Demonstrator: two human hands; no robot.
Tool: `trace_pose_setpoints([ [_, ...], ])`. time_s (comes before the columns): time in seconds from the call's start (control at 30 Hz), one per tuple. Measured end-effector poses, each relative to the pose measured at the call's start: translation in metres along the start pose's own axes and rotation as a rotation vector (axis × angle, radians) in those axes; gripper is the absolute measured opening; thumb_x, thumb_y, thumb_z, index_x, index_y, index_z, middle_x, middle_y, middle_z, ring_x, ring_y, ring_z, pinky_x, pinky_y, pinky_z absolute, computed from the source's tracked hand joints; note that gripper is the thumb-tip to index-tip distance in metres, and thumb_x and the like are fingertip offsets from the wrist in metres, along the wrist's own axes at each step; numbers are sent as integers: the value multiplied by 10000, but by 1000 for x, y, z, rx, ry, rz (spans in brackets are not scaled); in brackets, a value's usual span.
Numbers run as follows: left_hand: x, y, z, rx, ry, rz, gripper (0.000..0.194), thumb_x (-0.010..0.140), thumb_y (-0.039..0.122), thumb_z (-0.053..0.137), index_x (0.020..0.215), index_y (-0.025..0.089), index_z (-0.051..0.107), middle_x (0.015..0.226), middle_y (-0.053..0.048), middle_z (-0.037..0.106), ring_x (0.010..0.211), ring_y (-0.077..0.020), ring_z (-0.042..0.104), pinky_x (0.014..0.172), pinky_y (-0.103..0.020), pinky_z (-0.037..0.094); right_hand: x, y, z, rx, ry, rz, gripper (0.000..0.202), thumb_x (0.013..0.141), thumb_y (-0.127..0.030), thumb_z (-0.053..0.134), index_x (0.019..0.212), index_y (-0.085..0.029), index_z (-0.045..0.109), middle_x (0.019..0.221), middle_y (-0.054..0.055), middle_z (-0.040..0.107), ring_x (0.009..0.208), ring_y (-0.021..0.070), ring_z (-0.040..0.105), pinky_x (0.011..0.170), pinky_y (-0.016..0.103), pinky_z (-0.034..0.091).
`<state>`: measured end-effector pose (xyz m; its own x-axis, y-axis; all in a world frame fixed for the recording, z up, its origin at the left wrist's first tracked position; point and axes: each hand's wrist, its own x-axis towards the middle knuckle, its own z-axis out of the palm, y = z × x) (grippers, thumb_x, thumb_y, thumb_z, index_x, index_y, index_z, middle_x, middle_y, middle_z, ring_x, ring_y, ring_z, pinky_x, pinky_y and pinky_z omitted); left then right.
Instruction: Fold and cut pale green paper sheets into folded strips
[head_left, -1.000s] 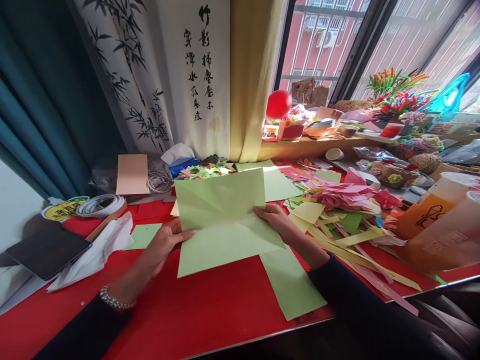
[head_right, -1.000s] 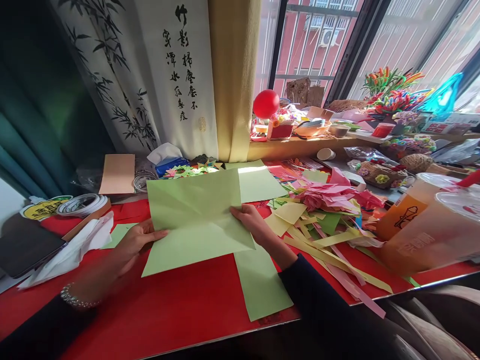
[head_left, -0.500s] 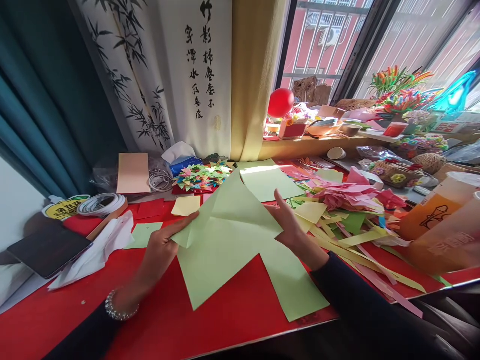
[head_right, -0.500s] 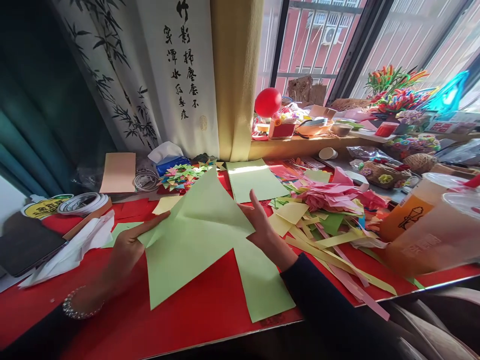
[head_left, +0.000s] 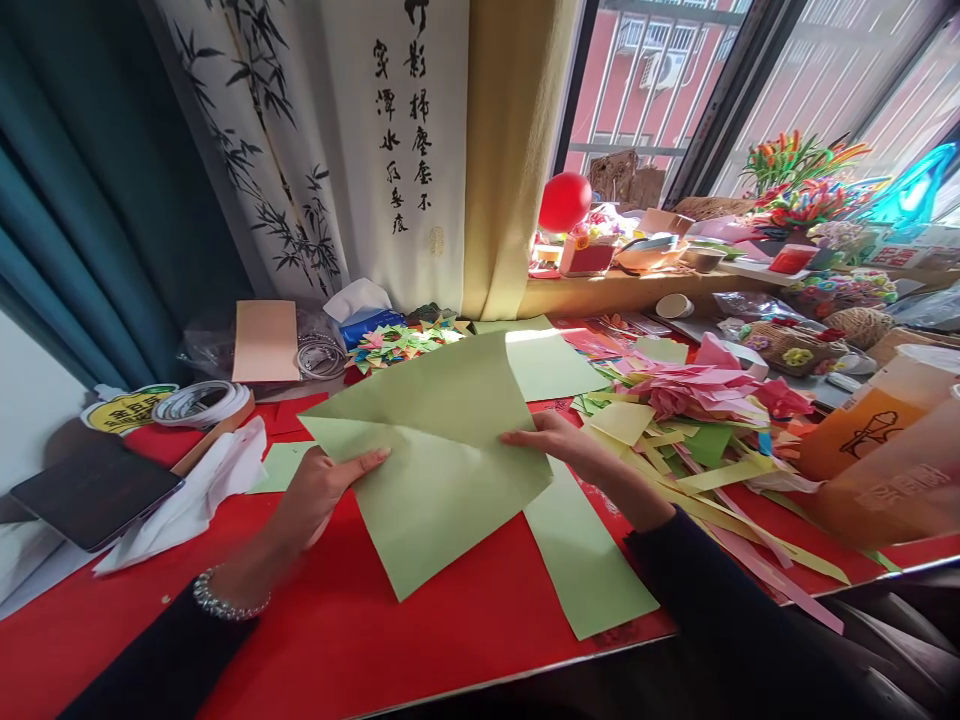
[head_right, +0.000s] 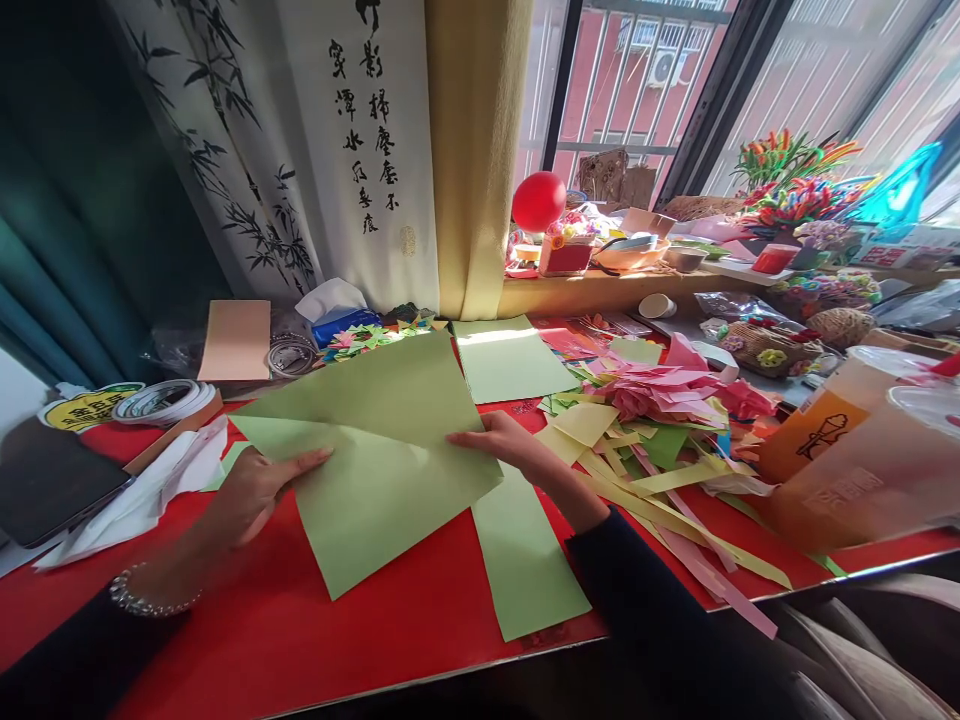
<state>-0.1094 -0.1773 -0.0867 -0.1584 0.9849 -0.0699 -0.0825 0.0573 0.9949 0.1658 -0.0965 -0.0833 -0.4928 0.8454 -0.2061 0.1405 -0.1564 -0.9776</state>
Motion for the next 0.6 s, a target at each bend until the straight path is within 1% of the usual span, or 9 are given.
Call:
trace_pose_setpoints([
  [0.07, 0, 3, 0, 24, -20, -33, 252, 605, 292, 777, 816, 183, 691, 909, -46, 720, 954, -285, 639, 792, -351, 551, -2, -3, -7, 11, -89, -54, 314, 669, -339, 708, 927, -163, 671, 911, 49, 692, 782, 191, 649, 675, 290, 510],
  [0.13, -3, 5, 3, 50, -45, -50, 275, 593, 286, 782, 833, 189, 690, 932, -46, 720, 977, -289, 631, 805, -360, 548, -3, -5, -9, 45, -114, -65, 272, 699, -343, 676, 915, -177, 671, 861, 31, 690, 712, 165, 643, 631, 281, 504],
  [0.2, -5, 7, 6, 65, -62, -61, 365, 582, 289, 788, 919, 206, 677, 1006, -46, 706, 1003, -285, 622, 827, -374, 542, -3, -5, -7, 69, -35, -25, 207, 701, -341, 671, 841, -188, 679, 761, 14, 680, 602, 140, 617, 551, 265, 483],
  [0.27, -6, 7, 9, 89, -57, -68, 455, 573, 308, 791, 998, 217, 655, 1066, -56, 688, 1000, -282, 626, 822, -384, 545, -3, -6, -5, 86, 53, 7, 162, 696, -323, 673, 804, -204, 682, 709, 9, 668, 553, 139, 596, 500, 264, 465],
  [0.37, -4, 5, 5, 154, -52, -48, 470, 601, 347, 769, 1039, 223, 653, 1103, -60, 674, 1002, -285, 625, 818, -394, 544, -11, -8, -3, 78, 86, 4, 140, 696, -304, 661, 808, -225, 685, 717, 22, 668, 565, 166, 601, 495, 291, 473],
  [0.43, -2, 4, -2, 250, -92, 5, 384, 653, 376, 726, 1008, 235, 684, 1100, -49, 675, 1016, -295, 617, 825, -400, 535, -20, -10, -3, 25, 99, -79, 140, 694, -314, 659, 809, -239, 687, 772, 37, 674, 637, 197, 618, 547, 319, 491],
  [0.47, -2, 5, -5, 316, -133, 48, 343, 675, 384, 705, 988, 244, 699, 1091, -43, 679, 1019, -302, 614, 830, -403, 527, -23, -10, -3, -1, 110, -135, 149, 681, -315, 671, 814, -249, 686, 844, 43, 677, 724, 216, 629, 609, 331, 501],
  [0.57, -2, 6, -13, 528, -241, 251, 277, 729, 360, 650, 989, 282, 710, 1085, -24, 681, 1021, -307, 612, 859, -401, 500, -22, -6, -5, 1, 94, -236, 258, 607, -344, 730, 845, -264, 672, 1093, 33, 632, 1029, 245, 564, 811, 319, 472],
  [0.6, -2, 5, -15, 588, -244, 333, 280, 749, 344, 629, 1018, 300, 696, 1110, -12, 669, 1041, -300, 603, 877, -395, 486, -18, -5, -5, 38, 59, -218, 303, 602, -394, 726, 862, -253, 662, 1099, 38, 630, 1041, 243, 559, 822, 317, 468],
])
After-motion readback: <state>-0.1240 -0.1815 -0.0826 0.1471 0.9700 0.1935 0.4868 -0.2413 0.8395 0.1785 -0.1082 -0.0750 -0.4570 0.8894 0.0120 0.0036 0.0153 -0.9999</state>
